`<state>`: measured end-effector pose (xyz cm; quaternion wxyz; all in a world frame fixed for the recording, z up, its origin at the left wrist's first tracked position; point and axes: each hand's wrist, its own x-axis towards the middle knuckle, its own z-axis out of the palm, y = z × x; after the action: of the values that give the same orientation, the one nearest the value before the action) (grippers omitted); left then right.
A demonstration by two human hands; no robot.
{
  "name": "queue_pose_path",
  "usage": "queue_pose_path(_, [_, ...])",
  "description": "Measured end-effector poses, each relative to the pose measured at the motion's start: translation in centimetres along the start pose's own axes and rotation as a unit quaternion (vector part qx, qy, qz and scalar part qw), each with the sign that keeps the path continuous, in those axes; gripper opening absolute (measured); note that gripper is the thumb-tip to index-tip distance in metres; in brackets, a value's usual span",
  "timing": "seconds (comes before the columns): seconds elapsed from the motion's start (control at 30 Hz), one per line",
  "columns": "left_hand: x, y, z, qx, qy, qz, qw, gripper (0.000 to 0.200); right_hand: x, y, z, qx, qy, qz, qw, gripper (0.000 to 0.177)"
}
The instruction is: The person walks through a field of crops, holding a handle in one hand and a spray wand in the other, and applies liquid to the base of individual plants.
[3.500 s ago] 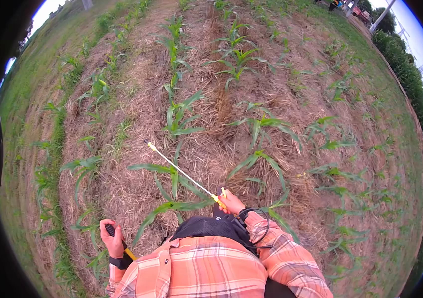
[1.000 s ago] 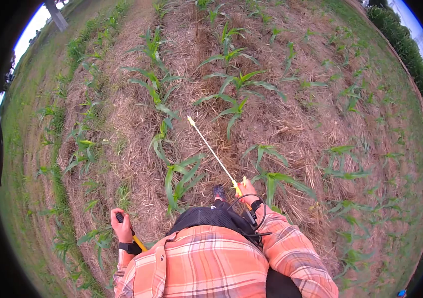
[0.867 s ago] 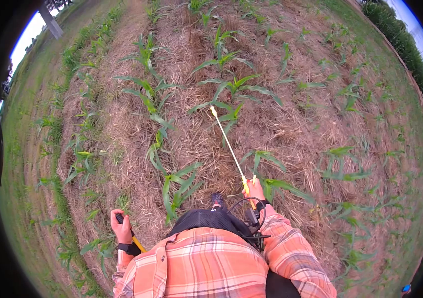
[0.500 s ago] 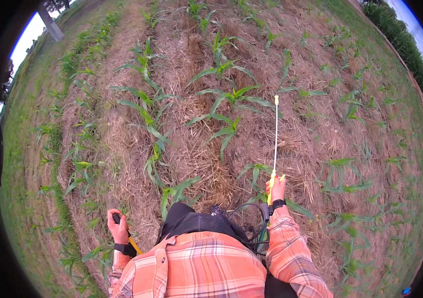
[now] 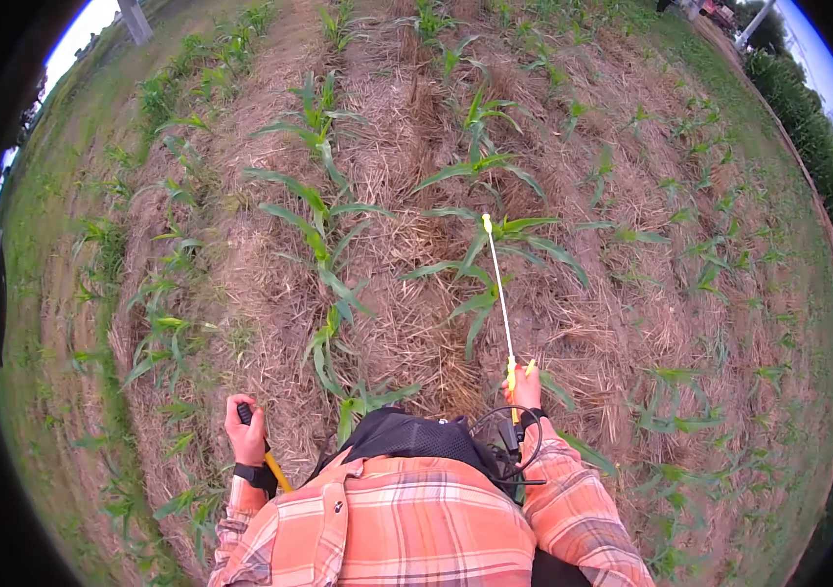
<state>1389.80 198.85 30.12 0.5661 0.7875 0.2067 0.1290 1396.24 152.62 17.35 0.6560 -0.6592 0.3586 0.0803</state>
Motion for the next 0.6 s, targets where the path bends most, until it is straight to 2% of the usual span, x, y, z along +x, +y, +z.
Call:
queue_pose_path(0.17, [3.3, 0.0, -1.1, -0.019, 0.011, -0.004, 1.000, 0.014, -0.7, -3.3, 6.8, -0.079, -0.115, 0.015, 0.990, 0.018])
queue_pose_path(0.33, [5.1, 0.0, -1.2, -0.051, 0.013, -0.008, 0.999, 0.011, -1.3, -5.7, 11.9, -0.193, -0.266, -0.002, 0.944, 0.018])
queue_pose_path(0.47, [6.0, 0.6, -1.6, -0.073, 0.027, -0.012, 0.997, 0.010, -2.5, -8.9, 15.7, -0.223, -0.341, 0.029, 0.913, 0.018])
queue_pose_path(0.6, [7.1, 1.8, -1.3, -0.075, 0.032, -0.046, 0.996, 0.008, 0.1, -8.6, 17.8, -0.217, -0.390, 0.026, 0.895, 0.019])
